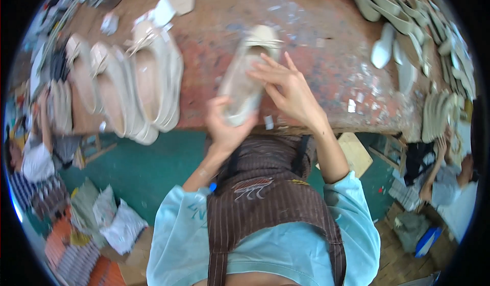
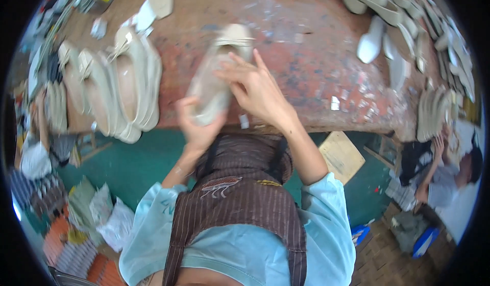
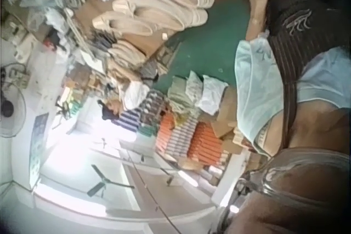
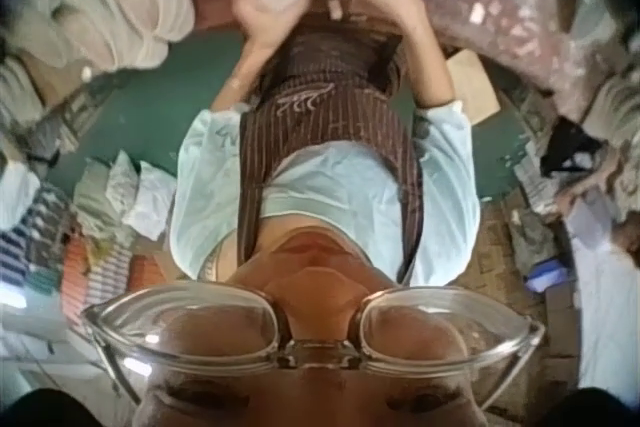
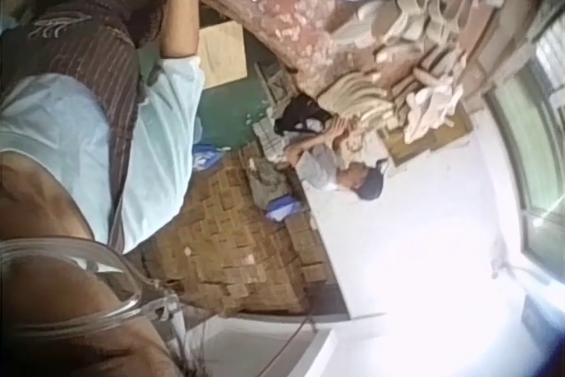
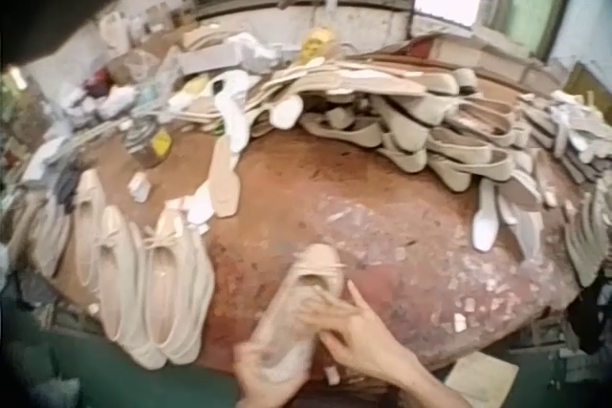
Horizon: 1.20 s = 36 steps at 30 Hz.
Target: The recorder is inserting white insoles into beige ballet flats and applying small labels inside them at a factory workbench.
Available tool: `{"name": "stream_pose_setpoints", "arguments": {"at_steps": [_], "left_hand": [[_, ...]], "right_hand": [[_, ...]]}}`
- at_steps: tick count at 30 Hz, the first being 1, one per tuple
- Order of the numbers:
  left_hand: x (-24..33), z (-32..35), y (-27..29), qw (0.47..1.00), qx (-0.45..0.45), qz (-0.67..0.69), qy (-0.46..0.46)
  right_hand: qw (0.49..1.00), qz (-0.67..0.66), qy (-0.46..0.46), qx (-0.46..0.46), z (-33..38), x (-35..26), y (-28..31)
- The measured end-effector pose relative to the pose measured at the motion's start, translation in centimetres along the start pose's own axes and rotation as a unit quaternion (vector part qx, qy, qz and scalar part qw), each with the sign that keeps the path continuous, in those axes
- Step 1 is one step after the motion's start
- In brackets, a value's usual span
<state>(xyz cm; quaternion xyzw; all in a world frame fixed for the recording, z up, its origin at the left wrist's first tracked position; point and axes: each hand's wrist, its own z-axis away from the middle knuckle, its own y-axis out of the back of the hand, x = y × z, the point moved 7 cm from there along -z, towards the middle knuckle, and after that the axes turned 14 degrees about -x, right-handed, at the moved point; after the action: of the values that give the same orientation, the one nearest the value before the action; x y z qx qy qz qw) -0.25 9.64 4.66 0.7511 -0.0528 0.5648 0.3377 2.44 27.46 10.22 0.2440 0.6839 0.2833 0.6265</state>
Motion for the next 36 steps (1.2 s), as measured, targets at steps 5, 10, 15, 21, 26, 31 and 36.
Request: {"name": "stream_pose_setpoints", "arguments": {"at_steps": [5, 10, 15, 21, 26, 31, 36], "left_hand": [[2.4, -1.0, 14.7, 0.956, 0.196, -0.207, -0.073], [-4.4, -3.6, 17.7, 0.976, 0.065, -0.183, 0.094], [-2.3, -1.1, 17.1, 0.919, 0.034, -0.373, 0.126], [0.7, -0.4, 15.0, 0.876, 0.07, -0.469, 0.085], [12.2, -11.5, 5.7, 0.924, 0.06, -0.347, -0.152], [20.0, -25.6, -11.7, 0.872, -0.161, -0.282, -0.366], [18.5, -35.4, -20.6, 0.87, -0.185, -0.354, -0.287]], "right_hand": [[0.941, 0.002, -0.232, 0.248, 8.9, 8.0, 9.1], [0.797, 0.083, -0.426, 0.42, 16.8, 19.0, 16.9], [0.747, 0.128, -0.515, 0.4, 17.0, 27.0, 20.9], [0.738, 0.042, -0.57, 0.359, 16.7, 30.3, 21.9], [0.752, -0.456, -0.272, 0.391, 17.6, 27.0, 16.1], [0.691, -0.658, -0.112, 0.278, 16.8, 17.1, 8.6], [0.599, -0.754, -0.079, 0.257, 17.4, 10.7, 3.5]]}}
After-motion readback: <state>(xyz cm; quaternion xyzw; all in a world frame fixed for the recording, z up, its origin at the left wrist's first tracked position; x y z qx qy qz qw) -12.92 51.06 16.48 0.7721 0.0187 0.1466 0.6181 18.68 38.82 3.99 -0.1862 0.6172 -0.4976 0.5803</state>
